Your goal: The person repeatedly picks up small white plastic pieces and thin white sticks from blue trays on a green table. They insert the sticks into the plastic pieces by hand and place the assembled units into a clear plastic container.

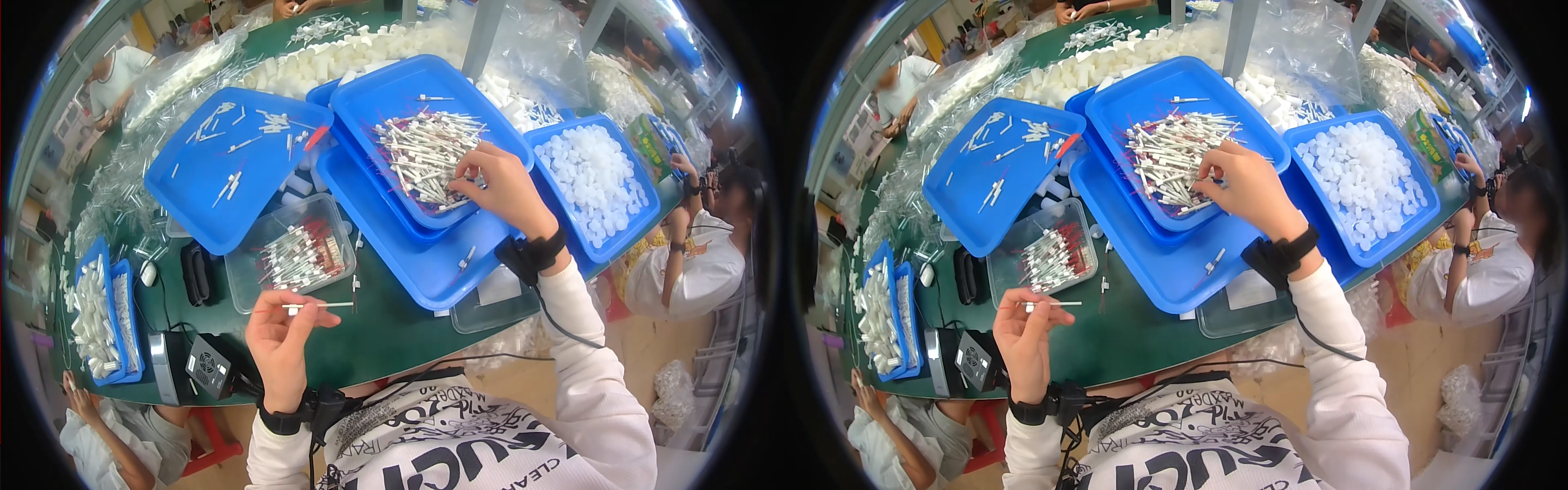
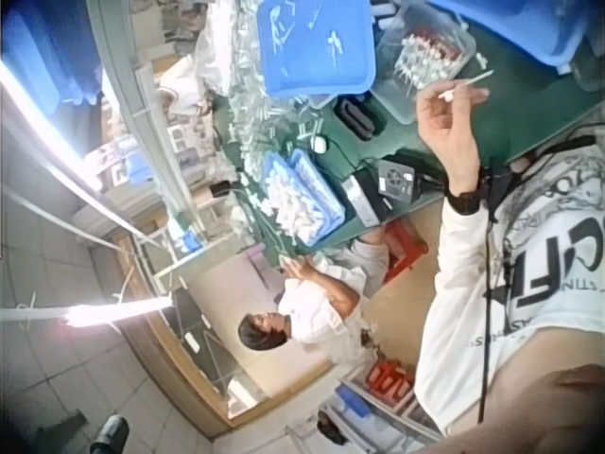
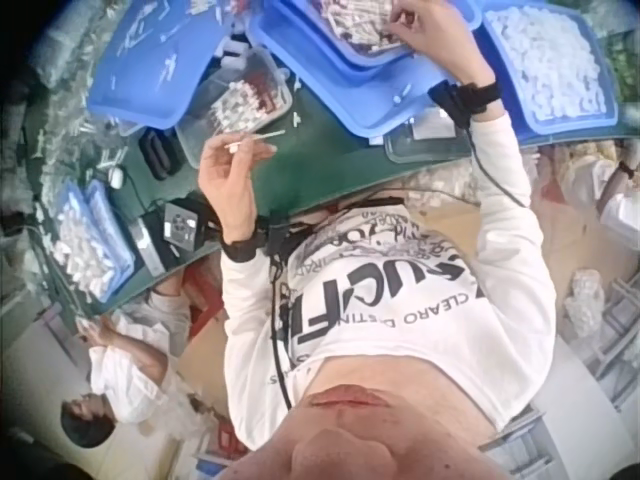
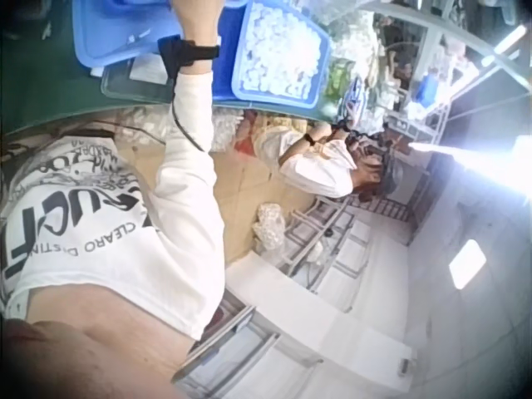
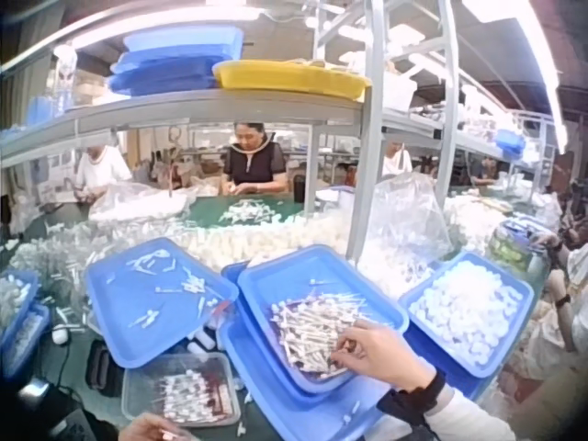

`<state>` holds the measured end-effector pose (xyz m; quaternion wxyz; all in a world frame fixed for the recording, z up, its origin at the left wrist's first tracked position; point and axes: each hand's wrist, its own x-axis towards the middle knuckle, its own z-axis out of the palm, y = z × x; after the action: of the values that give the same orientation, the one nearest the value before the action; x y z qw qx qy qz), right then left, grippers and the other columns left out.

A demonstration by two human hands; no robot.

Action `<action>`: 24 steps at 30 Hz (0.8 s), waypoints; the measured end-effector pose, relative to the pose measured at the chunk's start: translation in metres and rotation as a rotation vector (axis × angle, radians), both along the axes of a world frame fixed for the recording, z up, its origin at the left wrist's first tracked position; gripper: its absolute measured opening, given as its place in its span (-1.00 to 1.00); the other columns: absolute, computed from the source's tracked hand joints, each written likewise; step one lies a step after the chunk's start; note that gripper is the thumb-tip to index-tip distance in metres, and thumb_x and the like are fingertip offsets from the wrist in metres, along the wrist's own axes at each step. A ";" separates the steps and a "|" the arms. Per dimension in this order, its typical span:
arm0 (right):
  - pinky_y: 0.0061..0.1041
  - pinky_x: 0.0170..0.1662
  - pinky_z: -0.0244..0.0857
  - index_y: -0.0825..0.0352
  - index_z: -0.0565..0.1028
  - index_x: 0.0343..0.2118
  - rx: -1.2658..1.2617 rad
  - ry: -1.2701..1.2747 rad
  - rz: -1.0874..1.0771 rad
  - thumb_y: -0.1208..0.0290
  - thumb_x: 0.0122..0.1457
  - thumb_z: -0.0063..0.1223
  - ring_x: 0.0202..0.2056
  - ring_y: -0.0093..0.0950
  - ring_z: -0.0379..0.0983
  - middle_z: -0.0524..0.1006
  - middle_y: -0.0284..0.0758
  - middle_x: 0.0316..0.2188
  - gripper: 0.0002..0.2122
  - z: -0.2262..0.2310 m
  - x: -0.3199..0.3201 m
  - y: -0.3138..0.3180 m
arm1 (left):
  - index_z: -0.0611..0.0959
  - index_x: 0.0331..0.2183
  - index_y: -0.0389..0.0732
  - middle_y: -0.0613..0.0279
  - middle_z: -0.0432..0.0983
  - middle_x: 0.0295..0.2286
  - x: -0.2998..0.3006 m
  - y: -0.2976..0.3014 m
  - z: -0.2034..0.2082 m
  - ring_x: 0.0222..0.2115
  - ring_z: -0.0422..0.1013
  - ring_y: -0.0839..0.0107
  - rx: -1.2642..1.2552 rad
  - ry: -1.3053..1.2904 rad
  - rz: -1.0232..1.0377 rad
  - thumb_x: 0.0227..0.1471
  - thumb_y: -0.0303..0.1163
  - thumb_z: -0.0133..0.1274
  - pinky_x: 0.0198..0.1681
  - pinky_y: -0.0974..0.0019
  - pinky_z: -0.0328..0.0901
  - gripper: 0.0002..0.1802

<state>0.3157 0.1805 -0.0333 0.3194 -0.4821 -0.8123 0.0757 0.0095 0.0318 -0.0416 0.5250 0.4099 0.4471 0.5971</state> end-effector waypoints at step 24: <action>-0.34 -0.32 0.36 0.34 0.63 -0.38 -0.254 0.183 -0.351 0.46 -0.06 0.25 -0.43 -0.22 0.48 0.51 -0.22 -0.45 -0.84 -0.047 -0.032 -0.078 | 0.53 -0.19 -0.43 -0.08 0.57 -0.33 0.004 -0.014 -0.003 -0.35 0.57 0.16 -0.193 0.011 -0.128 0.12 -0.53 0.01 -0.26 0.23 0.48 -0.79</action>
<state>0.2835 0.1026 -0.0798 0.3367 -0.6434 -0.6677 0.1640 0.0134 0.0182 -0.0450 0.5966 0.3881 0.4784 0.5143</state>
